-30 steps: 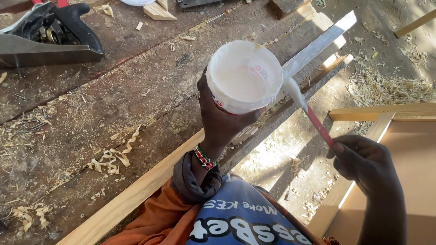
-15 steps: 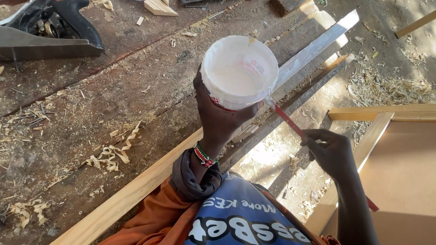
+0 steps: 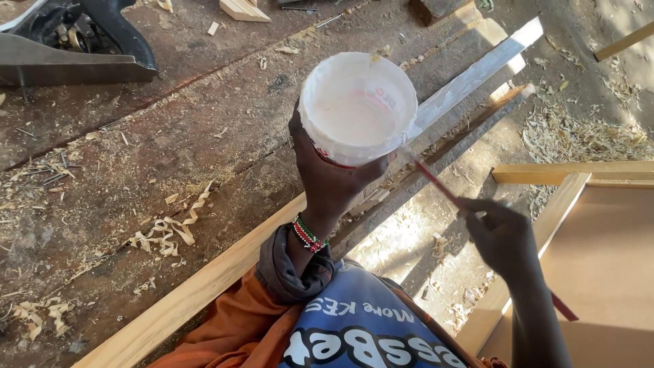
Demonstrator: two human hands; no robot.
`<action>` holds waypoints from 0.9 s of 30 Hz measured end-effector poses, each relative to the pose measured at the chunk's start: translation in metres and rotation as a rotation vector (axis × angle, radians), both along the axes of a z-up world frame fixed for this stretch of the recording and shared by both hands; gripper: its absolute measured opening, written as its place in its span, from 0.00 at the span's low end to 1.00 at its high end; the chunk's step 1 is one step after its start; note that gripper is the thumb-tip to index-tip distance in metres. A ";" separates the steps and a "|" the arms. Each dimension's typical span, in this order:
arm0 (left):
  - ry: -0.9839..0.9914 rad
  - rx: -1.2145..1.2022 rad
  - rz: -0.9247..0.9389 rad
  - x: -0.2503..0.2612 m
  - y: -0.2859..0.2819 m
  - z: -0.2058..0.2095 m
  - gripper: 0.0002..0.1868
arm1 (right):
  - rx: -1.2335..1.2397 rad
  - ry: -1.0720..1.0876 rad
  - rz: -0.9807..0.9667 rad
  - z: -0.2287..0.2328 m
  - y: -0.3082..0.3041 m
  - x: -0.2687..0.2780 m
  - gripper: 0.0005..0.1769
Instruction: Applying white wood glue to a long wooden strip using a small stick as an applicator.
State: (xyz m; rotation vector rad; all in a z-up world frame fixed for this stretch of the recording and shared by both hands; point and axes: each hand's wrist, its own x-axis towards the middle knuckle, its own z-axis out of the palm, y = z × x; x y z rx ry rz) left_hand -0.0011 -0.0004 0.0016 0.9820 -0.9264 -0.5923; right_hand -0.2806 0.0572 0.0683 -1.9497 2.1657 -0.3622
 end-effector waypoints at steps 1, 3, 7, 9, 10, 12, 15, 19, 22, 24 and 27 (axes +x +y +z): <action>0.035 -0.028 0.001 0.000 0.000 0.000 0.61 | 0.069 -0.079 -0.046 0.006 0.004 0.014 0.14; 0.075 -0.051 -0.016 -0.003 0.001 -0.001 0.60 | 0.141 -0.153 -0.110 0.006 0.008 0.017 0.13; 0.110 -0.015 0.027 -0.005 0.004 0.003 0.59 | -0.059 -0.063 0.013 -0.006 -0.008 -0.014 0.13; 0.119 0.014 0.051 -0.002 0.003 0.006 0.59 | -0.146 -0.019 0.041 -0.011 -0.022 -0.023 0.11; 0.142 0.021 0.045 -0.002 0.002 0.006 0.60 | -0.147 0.040 -0.029 -0.014 -0.028 -0.029 0.11; 0.169 0.031 0.043 -0.002 0.003 0.007 0.61 | -0.146 0.102 -0.096 -0.020 -0.033 -0.036 0.11; 0.190 0.030 0.000 -0.002 0.005 0.008 0.60 | -0.262 0.178 0.107 -0.027 -0.024 -0.036 0.12; 0.162 -0.006 0.029 0.000 0.002 0.004 0.58 | -0.276 0.136 0.272 -0.023 0.007 -0.003 0.12; 0.135 0.008 0.060 -0.004 0.002 0.000 0.59 | -0.224 0.016 0.326 -0.011 0.026 0.016 0.12; 0.141 0.021 0.069 -0.004 0.001 0.001 0.61 | -0.203 -0.042 0.322 -0.009 0.026 0.015 0.11; 0.168 0.004 0.052 -0.004 0.003 0.002 0.60 | -0.247 0.073 0.234 -0.020 0.022 -0.002 0.10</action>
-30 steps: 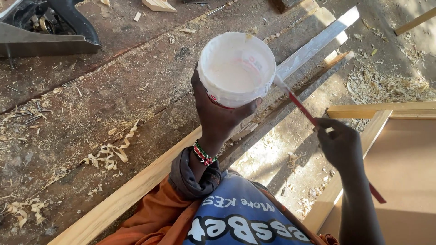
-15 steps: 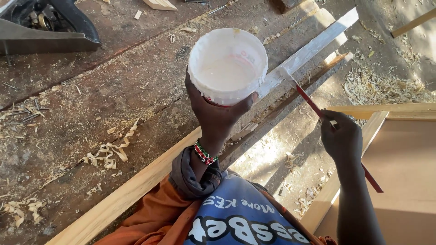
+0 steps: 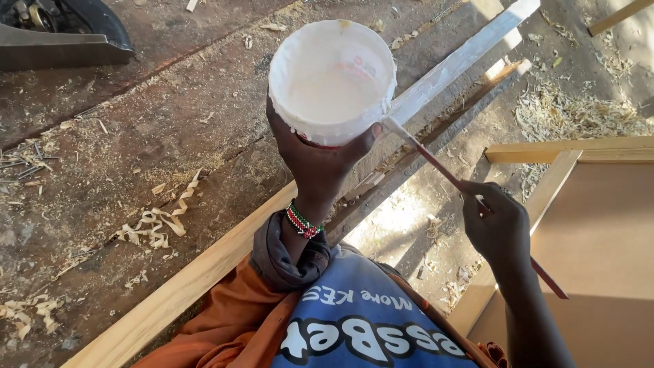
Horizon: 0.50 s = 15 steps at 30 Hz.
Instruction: Applying white wood glue to a long wooden strip using a small stick as an applicator.
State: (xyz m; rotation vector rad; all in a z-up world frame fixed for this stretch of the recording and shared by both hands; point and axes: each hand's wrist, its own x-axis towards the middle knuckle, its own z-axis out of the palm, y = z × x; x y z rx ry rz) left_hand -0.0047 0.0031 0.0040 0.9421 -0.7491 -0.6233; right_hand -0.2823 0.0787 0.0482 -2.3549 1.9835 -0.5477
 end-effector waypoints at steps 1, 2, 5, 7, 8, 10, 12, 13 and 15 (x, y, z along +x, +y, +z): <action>-0.003 0.008 0.005 0.000 0.000 0.000 0.60 | -0.021 0.036 0.021 -0.006 -0.002 -0.003 0.11; -0.005 0.015 0.011 0.001 -0.001 0.001 0.60 | -0.041 0.073 0.043 -0.011 -0.004 -0.006 0.11; -0.040 0.026 0.039 0.003 0.000 0.001 0.62 | 0.036 -0.035 0.142 -0.009 0.017 0.022 0.13; -0.015 0.020 0.027 0.003 0.000 0.002 0.62 | 0.053 -0.057 0.150 -0.002 0.016 0.026 0.13; 0.010 0.016 0.017 0.002 0.000 0.002 0.62 | 0.071 -0.079 0.158 0.001 0.017 0.028 0.13; 0.008 -0.006 -0.001 0.000 -0.002 -0.002 0.62 | 0.035 -0.013 0.083 -0.007 0.004 0.006 0.13; 0.003 -0.030 -0.004 0.001 -0.001 -0.001 0.62 | -0.004 0.050 0.020 -0.012 -0.013 -0.014 0.13; -0.002 -0.041 -0.006 0.001 0.000 0.002 0.61 | -0.034 0.051 -0.032 -0.012 -0.025 -0.025 0.13; -0.009 -0.061 -0.005 0.002 0.002 0.004 0.60 | -0.073 0.048 -0.083 -0.010 -0.047 -0.041 0.13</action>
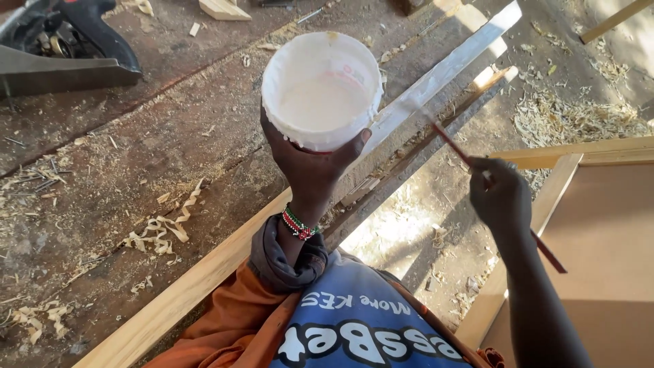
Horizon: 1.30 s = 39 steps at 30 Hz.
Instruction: Applying white wood glue to a long wooden strip using a small stick as an applicator.
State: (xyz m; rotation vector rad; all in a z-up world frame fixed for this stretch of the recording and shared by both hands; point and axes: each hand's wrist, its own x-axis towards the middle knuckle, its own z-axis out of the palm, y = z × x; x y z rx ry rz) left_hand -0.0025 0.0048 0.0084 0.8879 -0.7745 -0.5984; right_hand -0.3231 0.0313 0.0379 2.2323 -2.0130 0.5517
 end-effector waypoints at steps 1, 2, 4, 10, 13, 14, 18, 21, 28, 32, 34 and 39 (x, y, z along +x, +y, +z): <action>-0.033 0.023 0.022 0.000 0.001 0.000 0.61 | 0.005 -0.004 -0.072 0.002 -0.011 -0.006 0.13; -0.066 0.048 0.041 -0.001 0.001 -0.001 0.62 | 0.012 -0.009 -0.148 0.005 -0.021 -0.012 0.14; -0.050 0.048 0.016 -0.001 0.002 0.002 0.62 | 0.003 0.031 -0.144 0.004 -0.041 -0.024 0.14; 0.004 0.036 0.007 0.002 0.010 0.020 0.61 | -0.021 0.106 0.055 0.001 -0.020 -0.001 0.13; 0.034 0.040 -0.011 0.006 0.016 0.031 0.59 | -0.018 0.061 0.176 0.007 0.017 0.028 0.13; 0.032 0.049 -0.012 0.007 0.016 0.035 0.57 | -0.037 0.023 0.248 0.008 0.028 0.036 0.13; -0.044 0.045 0.019 0.012 0.017 0.030 0.59 | 0.005 -0.058 0.267 0.017 0.042 0.053 0.11; -0.025 0.071 -0.010 0.015 0.024 0.034 0.57 | -0.039 0.055 0.150 0.012 0.043 0.052 0.14; -0.282 0.029 0.073 0.035 0.037 0.016 0.61 | -0.096 0.143 0.368 0.010 0.061 0.071 0.10; -0.289 -0.007 0.122 0.056 0.041 0.024 0.56 | -0.043 0.159 0.200 0.007 0.049 0.046 0.16; -0.228 -0.023 0.086 0.066 0.044 0.018 0.57 | -0.088 0.158 0.163 0.002 0.034 0.022 0.13; -0.192 0.026 0.134 0.089 0.052 0.019 0.58 | -0.147 0.176 0.111 -0.006 0.026 0.014 0.12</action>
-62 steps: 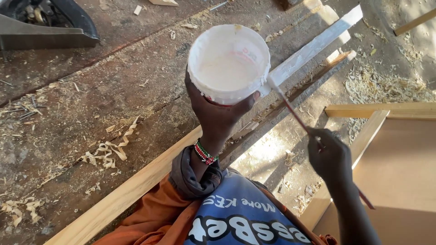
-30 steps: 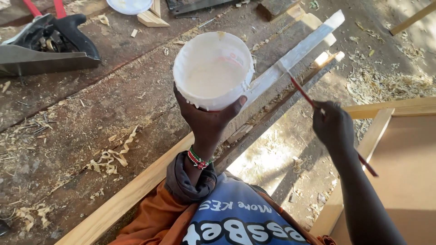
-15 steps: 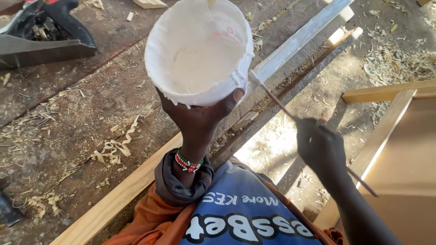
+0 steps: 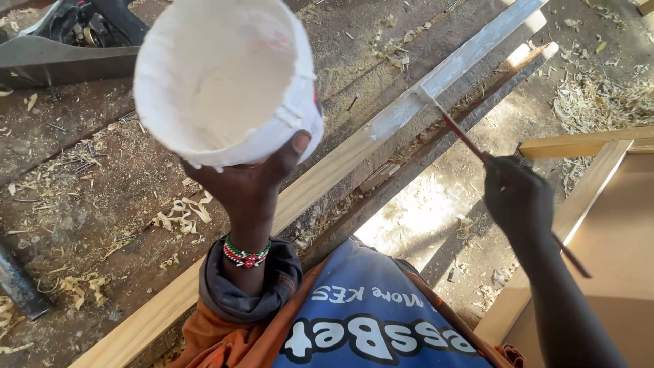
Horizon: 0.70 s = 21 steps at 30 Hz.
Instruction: Applying white wood glue to a long wooden strip using a small stick as an applicator.
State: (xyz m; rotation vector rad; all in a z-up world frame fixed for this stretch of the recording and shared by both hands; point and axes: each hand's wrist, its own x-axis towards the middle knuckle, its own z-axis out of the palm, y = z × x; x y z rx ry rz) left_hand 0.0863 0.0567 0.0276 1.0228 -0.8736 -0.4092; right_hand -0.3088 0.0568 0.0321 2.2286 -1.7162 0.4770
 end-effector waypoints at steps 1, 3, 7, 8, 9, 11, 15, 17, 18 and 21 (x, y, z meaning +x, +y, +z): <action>0.013 -0.008 0.004 0.004 0.000 0.001 0.56 | 0.034 -0.011 0.035 -0.003 0.005 0.006 0.12; 0.030 -0.010 0.008 0.011 -0.001 -0.001 0.53 | 0.073 -0.020 0.069 -0.004 0.020 0.021 0.13; 0.034 -0.031 0.055 0.016 -0.005 -0.014 0.54 | 0.116 -0.034 0.124 0.005 0.057 0.059 0.11; 0.041 -0.017 0.068 0.017 -0.005 -0.016 0.53 | 0.144 -0.072 0.153 0.008 0.064 0.069 0.09; 0.044 -0.009 0.068 0.016 -0.004 -0.017 0.53 | 0.152 -0.069 0.152 0.009 0.067 0.073 0.09; 0.104 -0.017 0.008 0.015 -0.003 -0.019 0.52 | 0.190 -0.184 0.124 0.012 0.072 0.083 0.11; 0.062 0.020 0.008 0.016 0.002 -0.017 0.54 | 0.162 -0.107 0.009 0.014 0.054 0.063 0.12; 0.146 0.067 -0.008 0.015 0.001 -0.017 0.57 | 0.120 -0.146 -0.027 0.014 0.042 0.058 0.13; 0.152 0.062 -0.003 0.015 0.001 -0.017 0.57 | 0.116 -0.141 -0.021 0.007 0.042 0.058 0.13; 0.142 0.061 0.021 0.016 0.000 -0.015 0.55 | 0.083 -0.039 0.055 -0.004 0.050 0.065 0.12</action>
